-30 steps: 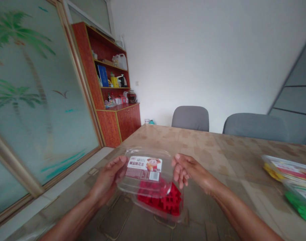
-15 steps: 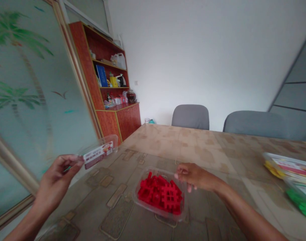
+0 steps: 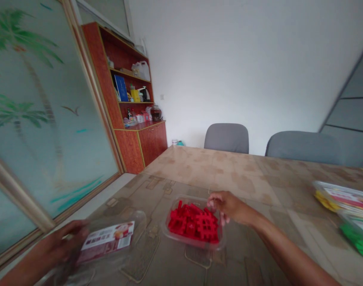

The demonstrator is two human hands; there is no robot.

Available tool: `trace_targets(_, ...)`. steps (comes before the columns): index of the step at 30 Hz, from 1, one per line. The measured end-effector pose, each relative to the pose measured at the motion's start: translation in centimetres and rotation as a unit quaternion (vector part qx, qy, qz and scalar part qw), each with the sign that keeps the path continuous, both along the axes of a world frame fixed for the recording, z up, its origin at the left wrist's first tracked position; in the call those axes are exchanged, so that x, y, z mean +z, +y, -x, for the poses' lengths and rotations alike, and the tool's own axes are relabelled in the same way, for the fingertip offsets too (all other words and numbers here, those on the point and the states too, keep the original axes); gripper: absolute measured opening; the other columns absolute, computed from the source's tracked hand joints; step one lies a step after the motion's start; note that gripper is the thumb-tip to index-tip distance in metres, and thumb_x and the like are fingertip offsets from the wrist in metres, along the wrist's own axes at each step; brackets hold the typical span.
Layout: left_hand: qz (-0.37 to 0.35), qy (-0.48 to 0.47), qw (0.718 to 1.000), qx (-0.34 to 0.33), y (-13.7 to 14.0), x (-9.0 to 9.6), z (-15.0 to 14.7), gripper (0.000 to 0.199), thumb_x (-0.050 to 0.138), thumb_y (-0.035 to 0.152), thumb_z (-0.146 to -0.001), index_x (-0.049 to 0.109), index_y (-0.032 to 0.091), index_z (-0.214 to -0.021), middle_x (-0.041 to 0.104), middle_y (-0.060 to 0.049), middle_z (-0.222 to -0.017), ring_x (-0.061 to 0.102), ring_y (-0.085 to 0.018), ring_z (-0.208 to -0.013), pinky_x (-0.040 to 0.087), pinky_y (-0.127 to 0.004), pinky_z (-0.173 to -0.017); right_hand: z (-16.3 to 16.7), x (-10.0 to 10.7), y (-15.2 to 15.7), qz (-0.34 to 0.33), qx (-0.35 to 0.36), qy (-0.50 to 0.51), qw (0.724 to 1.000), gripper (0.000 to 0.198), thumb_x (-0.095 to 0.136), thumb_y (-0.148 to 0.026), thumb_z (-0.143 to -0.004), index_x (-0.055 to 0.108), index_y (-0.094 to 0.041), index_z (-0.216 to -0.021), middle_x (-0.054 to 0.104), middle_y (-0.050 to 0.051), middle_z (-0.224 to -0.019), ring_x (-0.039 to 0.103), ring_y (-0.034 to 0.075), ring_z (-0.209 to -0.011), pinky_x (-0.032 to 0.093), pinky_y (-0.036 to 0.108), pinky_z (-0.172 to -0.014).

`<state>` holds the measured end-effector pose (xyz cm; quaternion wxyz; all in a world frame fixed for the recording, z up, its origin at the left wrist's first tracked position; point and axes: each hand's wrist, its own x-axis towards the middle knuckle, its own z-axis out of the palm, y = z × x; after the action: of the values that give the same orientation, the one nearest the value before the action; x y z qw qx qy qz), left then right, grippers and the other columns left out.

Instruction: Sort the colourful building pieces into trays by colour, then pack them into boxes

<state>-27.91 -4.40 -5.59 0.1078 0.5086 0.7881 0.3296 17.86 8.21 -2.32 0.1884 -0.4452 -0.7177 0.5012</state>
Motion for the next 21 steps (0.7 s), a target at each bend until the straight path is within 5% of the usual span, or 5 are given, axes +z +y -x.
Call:
trace_targets(5, 0.042, 0.075, 0.995, -0.057, 1.1, 2.6, -0.6, 0.050, 0.053, 0.062, -0.065, 0.064, 0.022, -0.095, 0.072, -0.005, -0.082, 0.066, -0.026, -0.066, 0.050, -0.034, -0.069, -0.3, -0.4, 1.1, -0.015, -0.044, 0.014, 0.999, 0.023, 0.049, -0.040, -0.085, 0.052, -0.018, -0.084, 0.061, -0.001, -0.078, 0.055, 0.004, -0.040, 0.033, 0.014, -0.035)
trace_targets(7, 0.032, 0.098, 0.989, -0.101, 2.3, 4.0, -2.8, 0.052, 0.048, 0.060, -0.073, 0.063, 0.020, -0.104, 0.070, -0.004, -0.075, 0.065, -0.025, -0.067, 0.049, -0.032, -0.067, -0.8, -0.2, 1.1, -0.012, -0.046, 0.002, 0.999, 0.028, 0.054, -0.046, -0.082, 0.051, -0.018, -0.078, 0.059, -0.002, -0.069, 0.056, 0.006, -0.041, 0.032, 0.014, -0.034)
trace_targets(12, 0.037, 0.057, 0.954, -0.291, 5.0, 5.1, -10.3, 0.049, 0.047, 0.055, -0.083, 0.060, 0.021, -0.116, 0.066, -0.009, -0.112, 0.065, -0.025, -0.086, 0.051, -0.029, -0.061, -1.4, 0.5, 0.1, 0.015, -0.030, -0.034, 0.999, 0.033, 0.061, -0.046, -0.076, 0.047, -0.019, -0.066, 0.051, -0.005, -0.050, 0.058, 0.011, -0.039, 0.032, 0.016, -0.032)
trace_targets(17, 0.052, -0.023, 0.904, -0.423, 7.0, 5.0, -16.3, 0.073, 0.062, 0.050, -0.081, 0.032, 0.030, -0.144, 0.036, -0.007, -0.149, 0.041, -0.030, -0.129, 0.043, -0.039, -0.098, -0.8, -0.1, 0.4, -0.046, -0.077, -0.018, 0.996, 0.024, 0.050, -0.034, -0.084, 0.046, -0.020, -0.065, 0.051, -0.005, -0.049, 0.058, 0.011, -0.041, 0.036, 0.017, -0.035)
trace_targets(21, 0.050, -0.180, 0.897, -0.400, 10.6, 4.7, -18.4, 0.061, 0.060, 0.056, -0.080, 0.049, 0.021, -0.129, 0.056, -0.014, -0.128, 0.058, -0.029, -0.107, 0.053, -0.030, -0.067, -0.4, -0.2, 1.6, -0.118, -0.135, 0.003, 0.984, 0.023, 0.045, -0.035, -0.087, 0.045, -0.022, -0.068, 0.049, -0.005, -0.046, 0.055, 0.013, -0.042, 0.038, 0.021, -0.040)
